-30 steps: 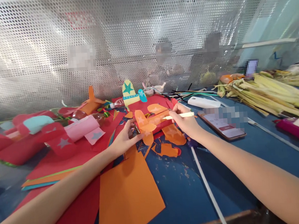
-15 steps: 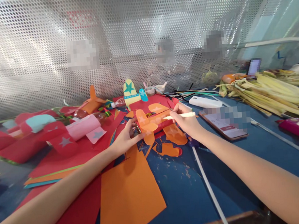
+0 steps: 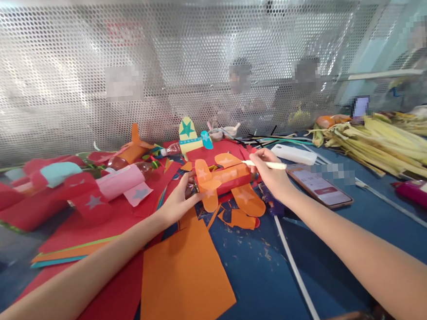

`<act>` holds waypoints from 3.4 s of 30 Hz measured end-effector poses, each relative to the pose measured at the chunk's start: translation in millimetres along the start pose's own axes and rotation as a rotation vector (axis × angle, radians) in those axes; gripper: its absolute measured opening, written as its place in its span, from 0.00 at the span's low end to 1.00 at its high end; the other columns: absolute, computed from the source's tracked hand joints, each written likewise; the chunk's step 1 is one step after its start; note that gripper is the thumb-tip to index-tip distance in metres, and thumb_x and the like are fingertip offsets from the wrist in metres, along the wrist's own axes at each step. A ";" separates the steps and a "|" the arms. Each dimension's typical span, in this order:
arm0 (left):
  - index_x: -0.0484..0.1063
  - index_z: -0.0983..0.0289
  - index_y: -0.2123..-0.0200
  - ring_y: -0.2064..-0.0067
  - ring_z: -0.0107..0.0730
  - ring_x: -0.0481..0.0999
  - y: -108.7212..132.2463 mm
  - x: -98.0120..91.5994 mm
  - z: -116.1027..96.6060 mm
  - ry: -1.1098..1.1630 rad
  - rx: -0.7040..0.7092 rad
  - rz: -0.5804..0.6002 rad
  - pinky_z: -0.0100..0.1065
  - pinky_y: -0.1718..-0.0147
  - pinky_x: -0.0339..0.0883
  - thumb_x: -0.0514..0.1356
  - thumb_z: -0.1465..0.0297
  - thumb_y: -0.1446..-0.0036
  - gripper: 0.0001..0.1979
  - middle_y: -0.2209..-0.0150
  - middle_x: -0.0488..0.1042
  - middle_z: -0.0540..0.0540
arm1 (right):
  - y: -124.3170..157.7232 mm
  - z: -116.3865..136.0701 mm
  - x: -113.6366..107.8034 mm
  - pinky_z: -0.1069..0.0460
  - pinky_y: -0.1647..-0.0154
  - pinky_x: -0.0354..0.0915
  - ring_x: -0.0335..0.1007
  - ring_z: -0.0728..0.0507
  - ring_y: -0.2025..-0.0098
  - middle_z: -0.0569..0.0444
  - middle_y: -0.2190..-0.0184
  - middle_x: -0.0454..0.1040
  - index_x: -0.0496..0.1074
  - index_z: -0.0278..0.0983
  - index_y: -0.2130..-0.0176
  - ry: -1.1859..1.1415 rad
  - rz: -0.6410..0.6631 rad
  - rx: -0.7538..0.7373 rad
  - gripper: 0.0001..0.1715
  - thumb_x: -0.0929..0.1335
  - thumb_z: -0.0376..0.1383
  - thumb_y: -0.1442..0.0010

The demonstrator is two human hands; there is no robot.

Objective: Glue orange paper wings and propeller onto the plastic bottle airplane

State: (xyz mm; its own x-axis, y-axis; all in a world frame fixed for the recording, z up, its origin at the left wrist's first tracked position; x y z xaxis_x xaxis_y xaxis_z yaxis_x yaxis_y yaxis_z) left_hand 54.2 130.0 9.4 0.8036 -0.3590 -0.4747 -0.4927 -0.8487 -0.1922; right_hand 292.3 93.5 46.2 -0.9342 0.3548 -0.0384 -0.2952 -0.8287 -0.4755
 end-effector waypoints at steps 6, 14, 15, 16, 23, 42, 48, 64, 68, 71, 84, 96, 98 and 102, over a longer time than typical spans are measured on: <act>0.56 0.61 0.49 0.59 0.35 0.73 0.9 1.7 -4.1 0.045 0.007 -0.007 0.38 0.59 0.69 0.60 0.55 0.51 0.29 0.56 0.66 0.54 | -0.2 1.0 -1.3 0.52 0.74 0.55 0.59 0.49 0.78 0.63 0.84 0.62 0.60 0.41 0.78 0.079 0.022 0.016 0.08 0.66 0.37 0.52; 0.57 0.61 0.47 0.58 0.37 0.73 2.1 1.2 -3.8 0.052 0.017 -0.015 0.41 0.55 0.69 0.61 0.55 0.51 0.31 0.56 0.67 0.55 | -1.2 1.7 -2.8 0.52 0.72 0.57 0.60 0.48 0.78 0.63 0.85 0.61 0.58 0.41 0.79 0.161 0.011 -0.006 0.10 0.64 0.37 0.51; 0.57 0.61 0.46 0.58 0.37 0.73 2.1 1.2 -3.7 0.055 0.021 -0.014 0.41 0.55 0.69 0.61 0.55 0.50 0.31 0.56 0.68 0.55 | -1.2 1.4 -2.7 0.52 0.72 0.57 0.60 0.48 0.78 0.62 0.85 0.61 0.58 0.41 0.79 0.166 0.012 -0.008 0.10 0.64 0.37 0.51; 0.57 0.61 0.46 0.58 0.37 0.74 2.0 1.1 -3.6 0.057 0.023 -0.017 0.41 0.55 0.70 0.61 0.56 0.50 0.31 0.55 0.68 0.56 | -1.2 1.1 -2.3 0.52 0.72 0.57 0.60 0.48 0.78 0.62 0.85 0.62 0.58 0.41 0.79 0.171 0.018 -0.008 0.09 0.64 0.37 0.51; 0.57 0.61 0.46 0.53 0.41 0.74 1.4 2.0 -4.2 0.071 0.031 -0.009 0.43 0.53 0.69 0.61 0.57 0.50 0.30 0.54 0.69 0.56 | -1.4 0.6 -2.1 0.51 0.72 0.57 0.59 0.47 0.78 0.62 0.85 0.61 0.58 0.42 0.79 0.194 0.042 -0.030 0.09 0.64 0.37 0.51; 0.57 0.60 0.47 0.57 0.38 0.73 2.0 2.2 -6.0 0.059 0.034 -0.013 0.41 0.55 0.69 0.61 0.56 0.51 0.30 0.55 0.69 0.55 | -1.6 2.2 -1.7 0.51 0.72 0.57 0.58 0.47 0.78 0.61 0.85 0.61 0.57 0.42 0.78 0.205 0.055 -0.037 0.09 0.64 0.37 0.50; 0.57 0.62 0.48 0.58 0.38 0.73 2.4 1.8 -6.7 0.046 0.004 -0.020 0.41 0.56 0.69 0.61 0.57 0.52 0.30 0.55 0.68 0.56 | -2.1 1.9 -3.0 0.51 0.72 0.57 0.59 0.47 0.77 0.61 0.84 0.61 0.57 0.42 0.79 0.215 0.039 -0.041 0.10 0.64 0.38 0.50; 0.57 0.61 0.48 0.54 0.41 0.74 2.2 0.9 -4.7 0.020 0.016 -0.016 0.40 0.57 0.70 0.61 0.56 0.49 0.29 0.55 0.69 0.56 | -2.0 0.4 -4.8 0.51 0.71 0.56 0.59 0.47 0.77 0.62 0.84 0.60 0.57 0.42 0.78 0.208 0.026 -0.035 0.09 0.63 0.37 0.50; 0.58 0.61 0.48 0.55 0.42 0.74 2.3 1.0 -6.3 0.031 0.009 -0.021 0.40 0.57 0.70 0.61 0.57 0.50 0.29 0.56 0.70 0.57 | -2.1 0.7 -5.7 0.51 0.72 0.56 0.60 0.47 0.77 0.62 0.84 0.60 0.57 0.42 0.78 0.199 0.014 -0.029 0.09 0.63 0.37 0.50; 0.59 0.62 0.48 0.56 0.41 0.74 2.3 0.9 -6.7 0.022 0.011 -0.026 0.40 0.57 0.71 0.62 0.57 0.50 0.29 0.57 0.71 0.56 | -2.3 -0.3 -5.3 0.51 0.72 0.55 0.59 0.47 0.77 0.63 0.85 0.59 0.56 0.42 0.78 0.190 0.023 -0.021 0.09 0.63 0.37 0.50; 0.56 0.62 0.46 0.56 0.40 0.74 0.3 2.2 -4.0 0.011 0.047 0.009 0.42 0.55 0.70 0.59 0.56 0.49 0.31 0.55 0.69 0.57 | -1.7 1.4 -6.2 0.51 0.73 0.54 0.58 0.48 0.79 0.63 0.85 0.59 0.57 0.42 0.78 0.192 0.006 -0.019 0.09 0.63 0.37 0.51; 0.56 0.61 0.48 0.57 0.38 0.73 0.4 2.2 -4.4 0.003 0.036 0.001 0.40 0.57 0.69 0.59 0.55 0.50 0.30 0.55 0.67 0.56 | -1.3 2.0 -6.8 0.52 0.73 0.54 0.58 0.48 0.78 0.63 0.85 0.58 0.56 0.42 0.79 0.190 -0.025 -0.012 0.10 0.63 0.35 0.50; 0.56 0.61 0.48 0.57 0.39 0.73 0.5 2.6 -4.4 0.006 0.028 0.003 0.41 0.57 0.69 0.60 0.55 0.50 0.30 0.55 0.67 0.56 | -1.5 1.9 -6.9 0.52 0.73 0.54 0.58 0.48 0.78 0.63 0.85 0.59 0.56 0.42 0.79 0.193 -0.024 -0.010 0.10 0.63 0.35 0.50; 0.56 0.62 0.47 0.55 0.40 0.73 1.2 2.6 -4.8 -0.002 0.015 0.002 0.42 0.55 0.69 0.59 0.56 0.50 0.30 0.55 0.68 0.57 | -1.7 2.1 -7.7 0.52 0.73 0.54 0.58 0.48 0.78 0.63 0.85 0.59 0.57 0.42 0.79 0.188 -0.031 -0.006 0.09 0.63 0.35 0.51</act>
State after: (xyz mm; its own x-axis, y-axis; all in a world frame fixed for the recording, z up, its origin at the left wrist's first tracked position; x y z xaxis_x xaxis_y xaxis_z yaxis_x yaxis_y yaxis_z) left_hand 57.3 126.2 12.1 0.8018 -0.3601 -0.4768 -0.4996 -0.8418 -0.2043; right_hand 299.6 91.3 49.1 -0.8707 0.4550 -0.1866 -0.3214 -0.8137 -0.4843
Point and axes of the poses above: each hand's wrist, its own y-axis away from the middle knuckle, its own x-axis out of the palm, z = x × y, the point moved 7 cm from there along -y, towards the middle knuckle
